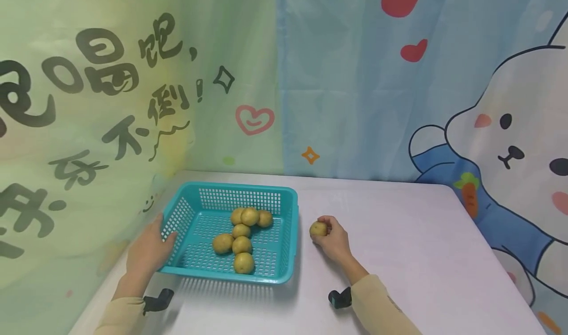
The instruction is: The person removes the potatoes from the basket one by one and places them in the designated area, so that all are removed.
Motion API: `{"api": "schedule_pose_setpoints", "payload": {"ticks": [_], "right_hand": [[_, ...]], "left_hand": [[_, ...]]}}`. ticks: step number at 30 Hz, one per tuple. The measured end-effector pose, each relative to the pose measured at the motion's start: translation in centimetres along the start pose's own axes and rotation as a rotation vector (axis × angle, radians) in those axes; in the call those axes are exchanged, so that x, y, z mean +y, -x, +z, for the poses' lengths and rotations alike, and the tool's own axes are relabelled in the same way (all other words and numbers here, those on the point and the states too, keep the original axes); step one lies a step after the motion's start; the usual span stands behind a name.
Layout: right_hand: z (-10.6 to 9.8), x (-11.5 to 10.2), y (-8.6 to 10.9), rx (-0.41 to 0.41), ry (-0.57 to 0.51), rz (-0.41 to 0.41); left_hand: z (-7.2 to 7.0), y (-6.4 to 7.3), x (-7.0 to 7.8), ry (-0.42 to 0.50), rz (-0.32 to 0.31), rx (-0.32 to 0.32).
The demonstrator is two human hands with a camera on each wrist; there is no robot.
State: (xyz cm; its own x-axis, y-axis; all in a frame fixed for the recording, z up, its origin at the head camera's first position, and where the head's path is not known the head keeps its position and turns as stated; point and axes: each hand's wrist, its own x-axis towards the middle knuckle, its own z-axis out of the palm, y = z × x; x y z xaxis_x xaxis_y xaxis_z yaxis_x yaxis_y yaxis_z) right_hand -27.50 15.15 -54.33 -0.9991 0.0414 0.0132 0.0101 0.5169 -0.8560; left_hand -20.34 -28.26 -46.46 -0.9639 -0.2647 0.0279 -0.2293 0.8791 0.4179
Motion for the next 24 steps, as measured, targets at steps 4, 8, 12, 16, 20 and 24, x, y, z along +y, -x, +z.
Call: {"api": "schedule_pose_setpoints", "payload": {"ticks": [4, 8, 12, 16, 20, 24], "right_hand": [[0.1, 0.1, 0.0, -0.015, 0.032, -0.007], [0.0, 0.1, 0.1, -0.024, 0.064, -0.014], [-0.1, 0.2, 0.2, -0.022, 0.091, -0.022], [-0.6, 0.6, 0.3, -0.015, 0.102, -0.027], [-1.5, 1.0, 0.6, -0.027, 0.093, -0.013], [-2.6, 1.4, 1.1, -0.050, 0.090, 0.004]], "left_hand": [[0.2, -0.1, -0.1, 0.001, 0.001, -0.004], [0.2, -0.1, -0.2, 0.003, 0.000, -0.008], [0.2, -0.1, -0.2, 0.005, 0.005, -0.006], [0.2, -0.1, -0.2, 0.009, 0.006, -0.005], [0.2, -0.2, -0.2, 0.005, 0.008, -0.001], [0.2, -0.2, -0.2, 0.002, 0.010, 0.003]]}}
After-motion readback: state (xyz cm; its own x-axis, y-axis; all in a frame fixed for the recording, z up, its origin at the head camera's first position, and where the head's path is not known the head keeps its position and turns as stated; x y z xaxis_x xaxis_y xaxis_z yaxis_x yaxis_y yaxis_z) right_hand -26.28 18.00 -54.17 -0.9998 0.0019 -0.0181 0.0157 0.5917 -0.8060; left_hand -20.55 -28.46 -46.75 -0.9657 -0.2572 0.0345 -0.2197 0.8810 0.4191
